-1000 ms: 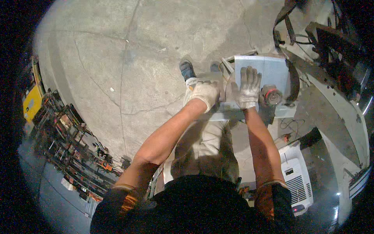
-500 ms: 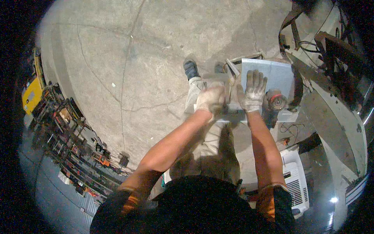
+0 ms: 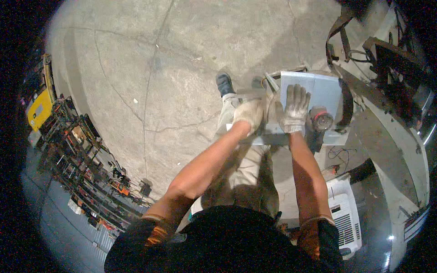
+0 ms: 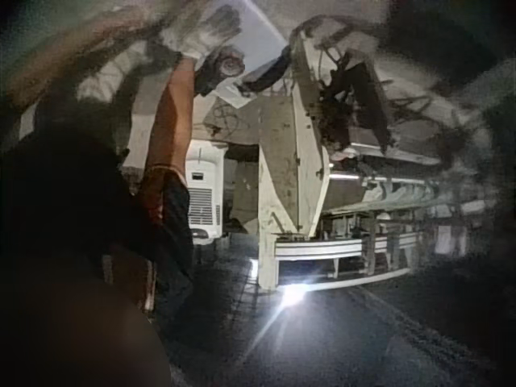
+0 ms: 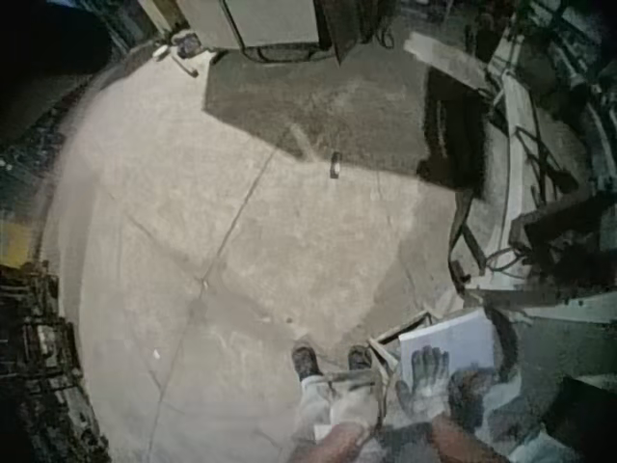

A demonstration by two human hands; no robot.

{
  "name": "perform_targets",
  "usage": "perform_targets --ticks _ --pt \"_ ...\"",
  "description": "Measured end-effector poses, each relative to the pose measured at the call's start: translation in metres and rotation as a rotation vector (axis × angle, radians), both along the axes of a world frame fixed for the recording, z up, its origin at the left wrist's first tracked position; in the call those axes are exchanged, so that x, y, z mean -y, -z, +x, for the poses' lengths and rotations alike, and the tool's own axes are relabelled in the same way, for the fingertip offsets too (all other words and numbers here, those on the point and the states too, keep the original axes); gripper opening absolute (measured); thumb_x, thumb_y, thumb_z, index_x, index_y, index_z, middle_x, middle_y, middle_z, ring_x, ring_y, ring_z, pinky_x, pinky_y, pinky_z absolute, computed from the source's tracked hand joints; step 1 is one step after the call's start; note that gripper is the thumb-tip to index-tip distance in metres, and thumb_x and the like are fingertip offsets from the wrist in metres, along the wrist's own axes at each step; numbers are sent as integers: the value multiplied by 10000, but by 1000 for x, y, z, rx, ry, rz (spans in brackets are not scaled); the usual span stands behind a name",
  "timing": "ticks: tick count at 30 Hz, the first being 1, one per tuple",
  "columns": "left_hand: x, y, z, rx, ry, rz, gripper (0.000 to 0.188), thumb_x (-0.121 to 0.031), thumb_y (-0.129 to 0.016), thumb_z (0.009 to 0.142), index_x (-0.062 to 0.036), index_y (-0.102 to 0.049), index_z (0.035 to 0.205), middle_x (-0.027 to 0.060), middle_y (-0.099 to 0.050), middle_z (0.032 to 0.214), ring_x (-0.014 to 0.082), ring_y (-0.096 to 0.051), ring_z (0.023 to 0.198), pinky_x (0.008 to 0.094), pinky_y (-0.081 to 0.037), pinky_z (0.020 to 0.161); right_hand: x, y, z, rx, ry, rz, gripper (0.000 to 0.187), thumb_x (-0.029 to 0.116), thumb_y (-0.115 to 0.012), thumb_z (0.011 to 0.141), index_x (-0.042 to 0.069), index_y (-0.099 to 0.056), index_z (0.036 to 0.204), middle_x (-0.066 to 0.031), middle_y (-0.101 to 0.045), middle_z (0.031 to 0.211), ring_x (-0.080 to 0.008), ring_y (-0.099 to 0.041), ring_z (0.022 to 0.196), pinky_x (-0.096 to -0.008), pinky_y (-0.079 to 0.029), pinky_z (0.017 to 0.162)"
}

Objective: The person retrieves a long metal profile from a rack, places it on a workbench, and uses a handheld angle grinder to smooth its edges. They then return the profile to the rack, secure it with a clamp, and handle small metal pieces on the bench.

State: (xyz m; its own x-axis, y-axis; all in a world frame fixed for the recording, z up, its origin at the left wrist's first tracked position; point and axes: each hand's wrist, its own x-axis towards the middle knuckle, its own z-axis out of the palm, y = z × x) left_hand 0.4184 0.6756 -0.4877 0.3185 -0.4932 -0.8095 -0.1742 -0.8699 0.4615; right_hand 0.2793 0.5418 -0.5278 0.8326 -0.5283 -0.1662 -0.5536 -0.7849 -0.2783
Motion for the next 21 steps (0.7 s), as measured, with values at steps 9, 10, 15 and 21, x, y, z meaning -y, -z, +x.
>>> perform_targets --ticks 9,10,15,21 --pt "7 14 4 9 13 46 342 -271 -502 926 -59 -687 1119 222 -679 1139 414 -640 1053 485 -498 912 2 0 0 -7 -12 -3 807 319 -674 852 63 -311 1525 -231 -349 1541 -452 -304 1425 -608 -164 1196" --pt "7 16 5 66 36 23 349 -288 -503 925 -79 -711 1112 202 -690 1147 390 -661 1039 479 -516 895 1 0 0 1 -9 -13 806 322 -675 849 64 -317 1523 -234 -351 1539 -452 -305 1424 -606 -163 1196" --pt "-15 3 -16 225 73 -226 336 -267 -510 922 -61 -670 1134 216 -675 1153 405 -626 1082 485 -484 932 0 -3 0 -13 8 26 798 334 -678 841 48 -342 1506 -247 -359 1529 -458 -313 1413 -603 -160 1196" --pt "3 10 -7 61 -135 -7 308 -269 -481 942 -68 -682 1061 224 -680 1088 418 -641 1019 495 -492 926 2 -1 1 84 -26 -13 814 296 -699 835 56 -327 1518 -235 -356 1532 -457 -313 1414 -614 -178 1189"
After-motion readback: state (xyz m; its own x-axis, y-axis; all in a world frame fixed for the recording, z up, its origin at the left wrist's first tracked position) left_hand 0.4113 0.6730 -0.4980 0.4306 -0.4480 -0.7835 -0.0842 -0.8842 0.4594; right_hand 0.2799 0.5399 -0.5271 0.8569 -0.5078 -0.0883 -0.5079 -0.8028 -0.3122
